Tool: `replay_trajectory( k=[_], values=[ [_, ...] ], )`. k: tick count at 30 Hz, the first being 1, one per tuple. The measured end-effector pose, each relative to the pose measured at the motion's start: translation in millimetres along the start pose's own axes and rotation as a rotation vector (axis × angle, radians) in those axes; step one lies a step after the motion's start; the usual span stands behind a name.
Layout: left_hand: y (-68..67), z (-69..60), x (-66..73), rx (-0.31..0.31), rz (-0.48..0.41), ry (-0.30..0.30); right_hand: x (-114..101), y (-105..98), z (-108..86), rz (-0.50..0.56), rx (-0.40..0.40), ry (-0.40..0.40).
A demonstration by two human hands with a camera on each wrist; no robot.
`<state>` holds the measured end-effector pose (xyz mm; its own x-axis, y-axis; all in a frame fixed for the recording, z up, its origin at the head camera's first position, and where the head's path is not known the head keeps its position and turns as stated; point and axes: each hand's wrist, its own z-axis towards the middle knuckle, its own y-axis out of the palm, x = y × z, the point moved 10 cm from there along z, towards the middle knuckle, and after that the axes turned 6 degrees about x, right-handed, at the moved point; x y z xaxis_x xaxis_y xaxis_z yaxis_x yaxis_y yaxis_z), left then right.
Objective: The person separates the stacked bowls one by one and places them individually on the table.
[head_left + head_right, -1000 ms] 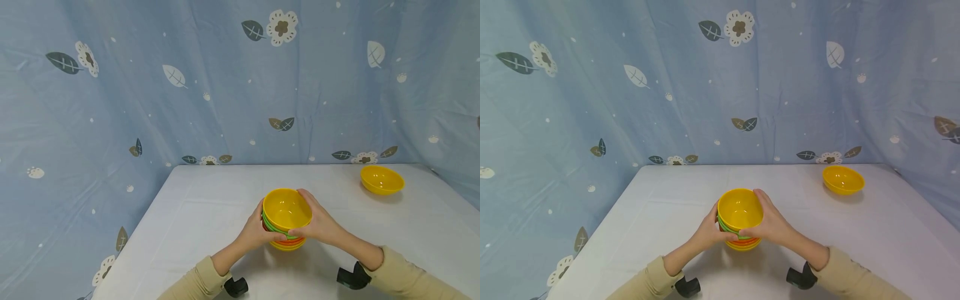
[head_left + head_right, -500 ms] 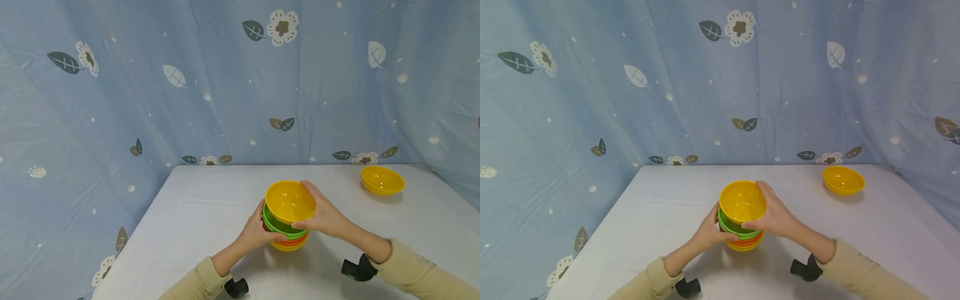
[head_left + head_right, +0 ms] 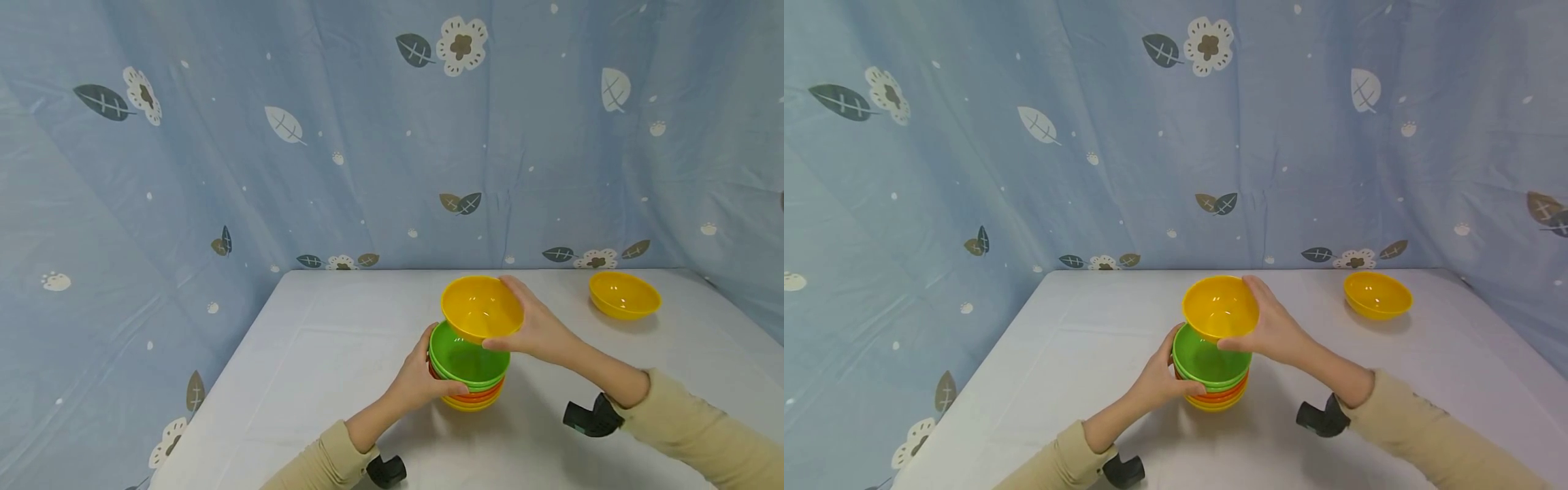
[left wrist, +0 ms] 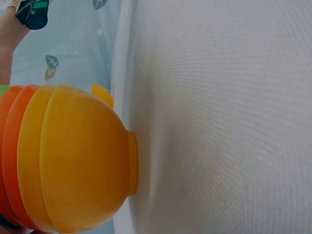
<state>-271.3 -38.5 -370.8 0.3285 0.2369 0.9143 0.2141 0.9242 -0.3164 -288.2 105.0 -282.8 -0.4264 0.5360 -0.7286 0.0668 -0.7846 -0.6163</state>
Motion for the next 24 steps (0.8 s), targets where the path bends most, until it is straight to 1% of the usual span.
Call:
replay_trajectory(
  k=[4,12,19,24],
  values=[
    [-1.5,-0.3,-1.5,0.007,0.007,-0.031,3.7,-3.6,5.8,-0.028,0.003,0.034],
    [-2.9,0.4,-6.4,0.012,0.008,-0.053,11.4,-11.9,19.3,-0.074,0.03,0.064],
    [-3.4,1.0,-5.7,0.012,-0.013,-0.049,26.7,-14.2,30.5,-0.083,0.032,0.136],
    [-4.4,2.3,-4.9,0.006,-0.021,-0.048,35.5,-15.7,39.3,-0.095,0.049,0.135]
  ],
)
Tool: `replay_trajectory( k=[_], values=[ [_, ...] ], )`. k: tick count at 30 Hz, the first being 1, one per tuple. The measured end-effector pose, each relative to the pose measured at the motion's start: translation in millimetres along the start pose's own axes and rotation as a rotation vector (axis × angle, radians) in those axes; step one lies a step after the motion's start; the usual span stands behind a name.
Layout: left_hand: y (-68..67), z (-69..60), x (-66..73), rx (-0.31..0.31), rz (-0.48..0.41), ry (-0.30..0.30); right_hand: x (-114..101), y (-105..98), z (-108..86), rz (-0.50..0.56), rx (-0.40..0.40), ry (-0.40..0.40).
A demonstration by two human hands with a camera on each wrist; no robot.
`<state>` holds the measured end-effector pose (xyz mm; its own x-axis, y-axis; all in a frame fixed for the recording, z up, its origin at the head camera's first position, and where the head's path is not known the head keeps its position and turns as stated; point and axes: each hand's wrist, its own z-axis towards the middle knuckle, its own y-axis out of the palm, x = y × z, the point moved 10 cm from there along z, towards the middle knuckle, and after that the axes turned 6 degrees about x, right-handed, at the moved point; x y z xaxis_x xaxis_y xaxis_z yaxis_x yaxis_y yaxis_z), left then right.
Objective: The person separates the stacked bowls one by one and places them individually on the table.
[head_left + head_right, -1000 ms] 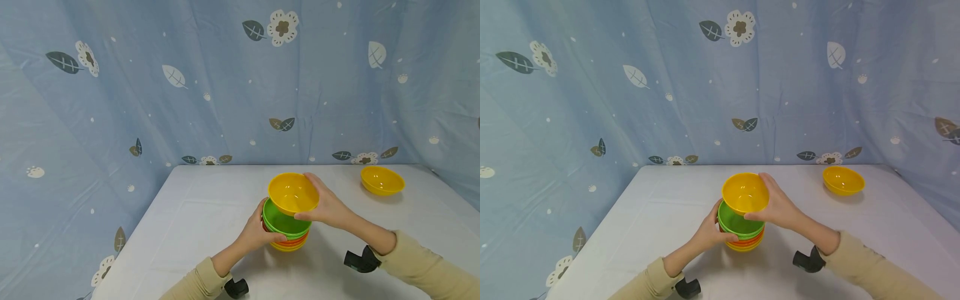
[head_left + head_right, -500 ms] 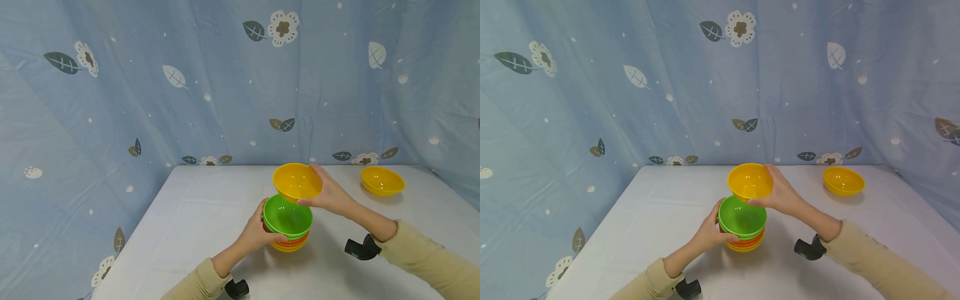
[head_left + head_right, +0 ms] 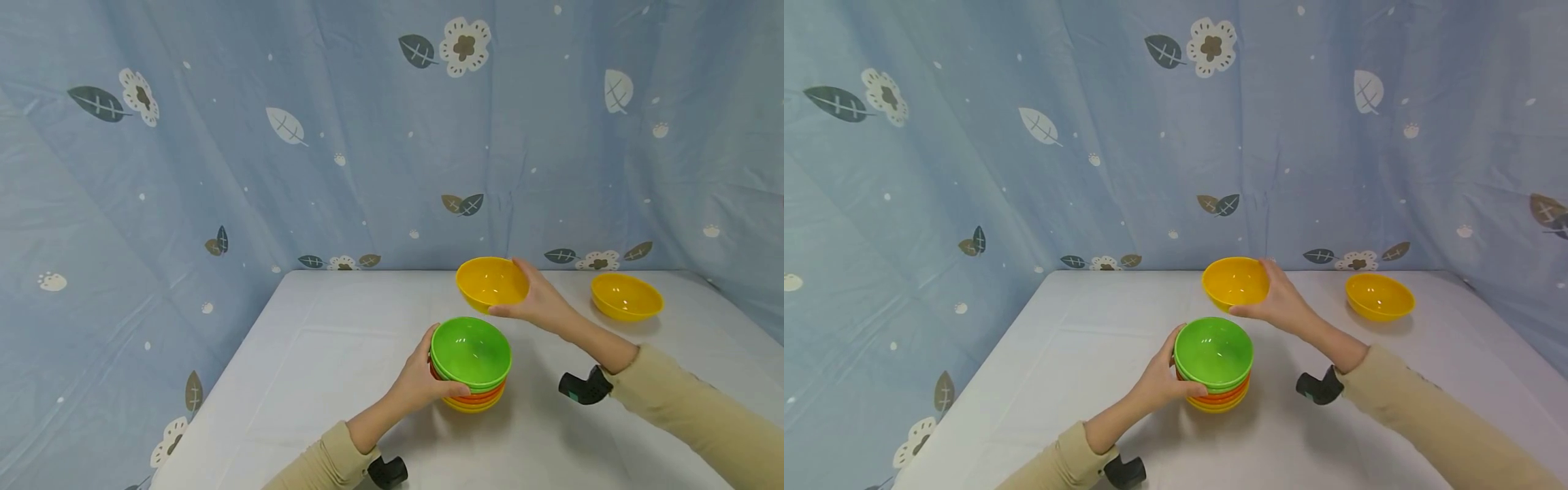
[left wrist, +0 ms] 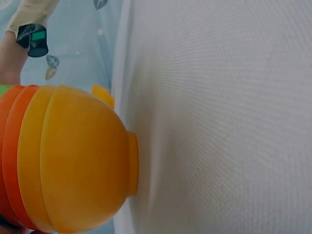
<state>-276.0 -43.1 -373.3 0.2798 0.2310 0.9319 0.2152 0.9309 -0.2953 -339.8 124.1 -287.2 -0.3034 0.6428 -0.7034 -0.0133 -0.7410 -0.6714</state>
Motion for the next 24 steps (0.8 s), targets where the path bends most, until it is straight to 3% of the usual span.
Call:
replay_trajectory(
  k=[24],
  values=[
    [-1.0,0.9,0.2,0.018,0.021,-0.025,58.0,9.3,33.7,0.02,0.052,0.084]
  ],
)
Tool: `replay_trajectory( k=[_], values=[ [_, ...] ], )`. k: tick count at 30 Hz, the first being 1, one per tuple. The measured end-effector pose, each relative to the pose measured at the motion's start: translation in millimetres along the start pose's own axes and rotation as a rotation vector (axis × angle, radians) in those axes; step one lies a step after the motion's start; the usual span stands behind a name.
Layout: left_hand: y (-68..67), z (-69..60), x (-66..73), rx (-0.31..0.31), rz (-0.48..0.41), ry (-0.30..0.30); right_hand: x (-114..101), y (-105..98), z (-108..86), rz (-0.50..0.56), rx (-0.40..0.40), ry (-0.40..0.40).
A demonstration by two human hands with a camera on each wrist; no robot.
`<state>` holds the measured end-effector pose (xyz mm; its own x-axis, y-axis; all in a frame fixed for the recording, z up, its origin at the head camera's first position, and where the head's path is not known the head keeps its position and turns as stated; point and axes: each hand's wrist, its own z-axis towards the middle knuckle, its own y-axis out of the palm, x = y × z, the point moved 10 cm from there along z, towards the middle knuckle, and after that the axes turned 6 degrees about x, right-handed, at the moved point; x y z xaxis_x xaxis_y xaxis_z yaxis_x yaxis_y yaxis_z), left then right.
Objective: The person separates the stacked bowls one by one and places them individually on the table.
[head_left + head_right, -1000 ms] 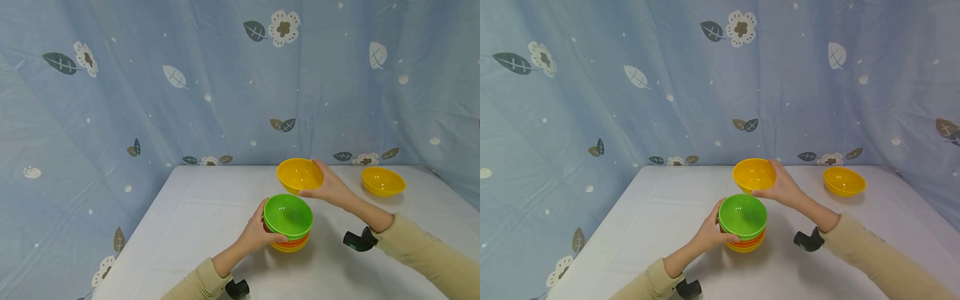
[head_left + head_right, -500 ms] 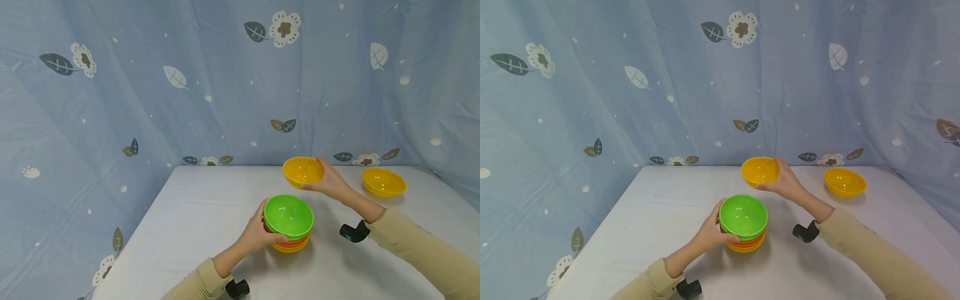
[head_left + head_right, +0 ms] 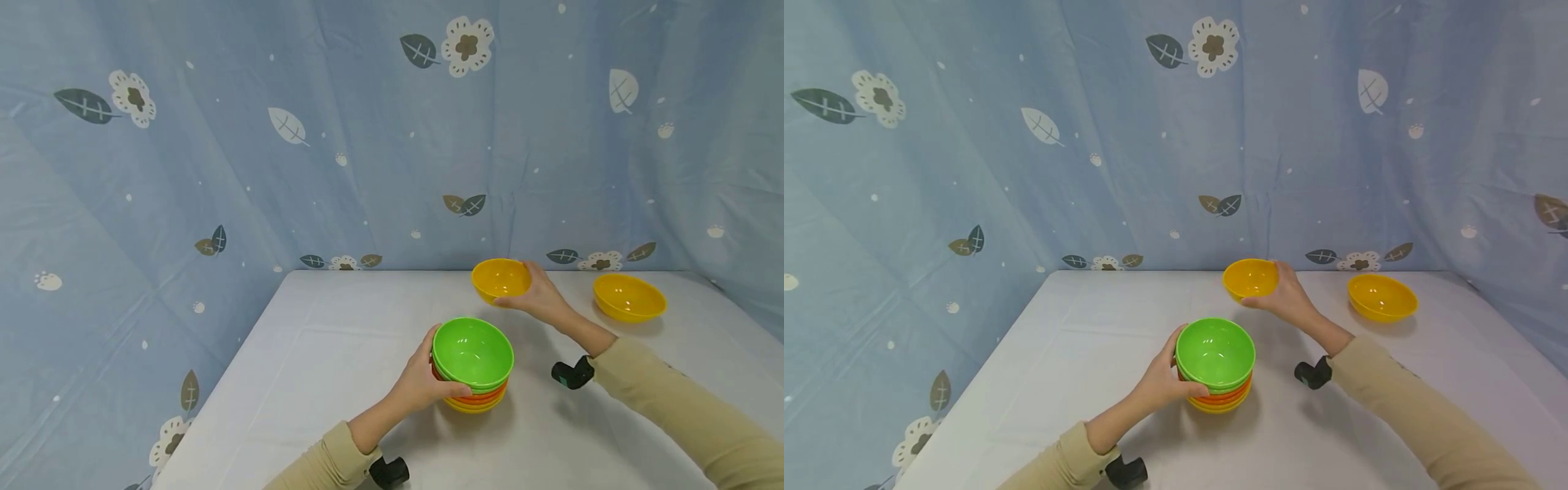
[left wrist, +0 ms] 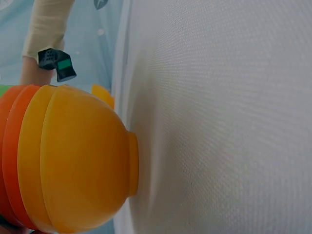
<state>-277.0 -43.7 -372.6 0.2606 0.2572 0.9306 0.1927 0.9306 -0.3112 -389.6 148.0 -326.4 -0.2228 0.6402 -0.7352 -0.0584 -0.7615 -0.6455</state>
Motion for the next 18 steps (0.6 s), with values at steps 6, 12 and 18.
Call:
replay_trajectory(
  k=[6,12,18],
  values=[
    [0.0,-0.2,-1.1,0.005,0.016,-0.012,15.7,2.3,5.5,0.003,0.001,0.026],
    [0.2,-0.5,-1.5,0.006,0.007,-0.019,27.9,6.7,9.2,0.022,0.012,0.026],
    [-0.3,-0.6,-2.7,0.019,0.036,-0.019,35.7,8.1,11.9,0.019,0.039,0.007]
  ],
)
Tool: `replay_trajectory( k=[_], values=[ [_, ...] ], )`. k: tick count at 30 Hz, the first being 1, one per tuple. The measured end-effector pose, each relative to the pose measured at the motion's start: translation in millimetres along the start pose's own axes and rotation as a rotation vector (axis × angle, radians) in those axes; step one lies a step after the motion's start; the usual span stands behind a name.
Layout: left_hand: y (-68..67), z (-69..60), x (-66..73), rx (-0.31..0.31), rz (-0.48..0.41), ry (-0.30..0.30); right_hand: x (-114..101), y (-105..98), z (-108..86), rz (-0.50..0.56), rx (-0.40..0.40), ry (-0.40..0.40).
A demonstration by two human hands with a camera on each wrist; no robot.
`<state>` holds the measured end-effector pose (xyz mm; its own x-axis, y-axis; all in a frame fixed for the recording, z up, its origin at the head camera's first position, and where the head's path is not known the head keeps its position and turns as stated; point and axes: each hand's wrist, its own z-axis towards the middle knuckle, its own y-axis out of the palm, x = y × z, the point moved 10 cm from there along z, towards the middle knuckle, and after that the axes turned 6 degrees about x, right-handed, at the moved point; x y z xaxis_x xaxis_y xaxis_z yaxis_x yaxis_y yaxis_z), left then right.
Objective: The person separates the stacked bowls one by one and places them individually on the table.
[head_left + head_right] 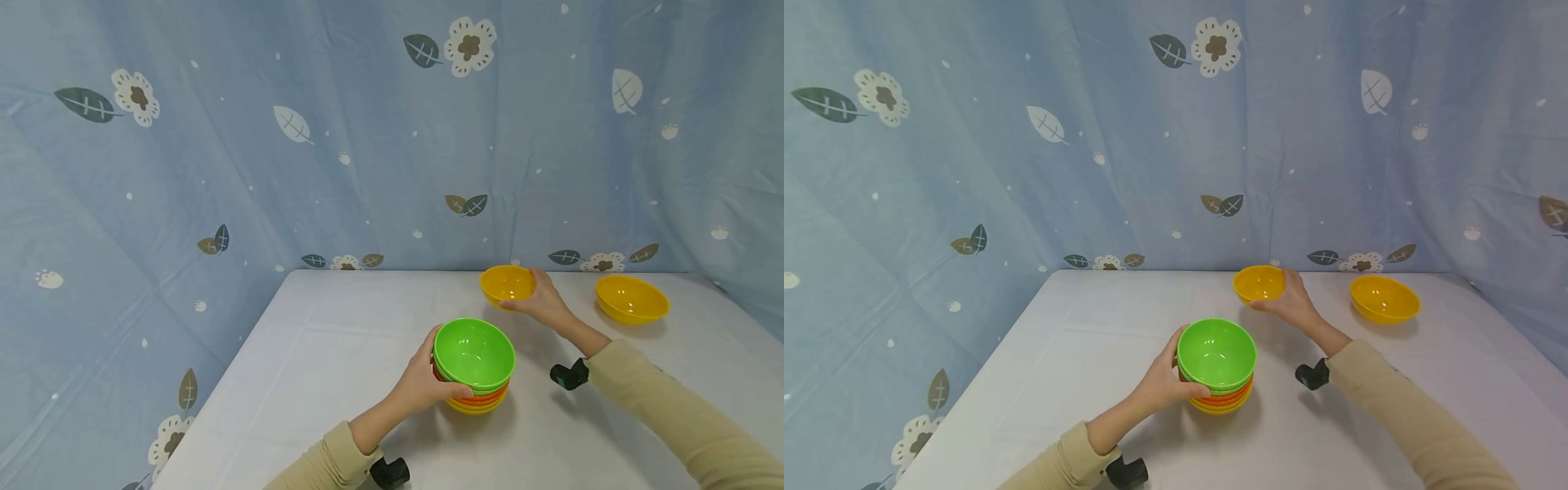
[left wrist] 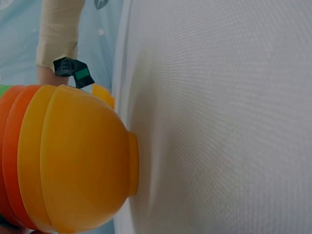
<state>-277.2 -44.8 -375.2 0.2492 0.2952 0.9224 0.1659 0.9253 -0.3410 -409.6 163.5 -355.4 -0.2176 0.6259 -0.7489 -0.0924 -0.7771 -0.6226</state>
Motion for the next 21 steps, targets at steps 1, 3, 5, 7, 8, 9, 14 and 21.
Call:
replay_trajectory(
  k=[1,3,5,7,8,9,14,21],
  values=[
    [0.2,-0.2,-0.5,0.002,0.005,0.001,1.7,-0.2,0.1,-0.004,0.004,0.001],
    [0.8,-0.2,-1.2,0.002,0.003,0.005,6.1,-1.0,0.2,-0.017,0.01,0.014],
    [1.4,-0.4,-1.3,0.003,0.002,0.012,9.8,-2.1,0.4,-0.02,0.015,0.02],
    [1.5,-1.0,-0.8,0.004,-0.003,0.015,12.9,-3.3,0.5,-0.021,0.023,0.019],
    [1.3,-1.1,-0.7,0.005,-0.003,0.017,14.2,-3.9,0.6,-0.02,0.026,0.017],
    [1.2,-1.2,-0.6,0.005,-0.001,0.017,15.5,-4.2,0.8,-0.025,0.028,0.016],
    [1.6,-1.6,-0.4,0.005,0.002,0.022,24.3,-4.1,1.7,-0.051,0.032,0.033],
    [2.4,-2.2,-2.2,0.006,0.01,0.027,35.9,-0.7,1.6,-0.073,0.011,0.082]
  ],
)
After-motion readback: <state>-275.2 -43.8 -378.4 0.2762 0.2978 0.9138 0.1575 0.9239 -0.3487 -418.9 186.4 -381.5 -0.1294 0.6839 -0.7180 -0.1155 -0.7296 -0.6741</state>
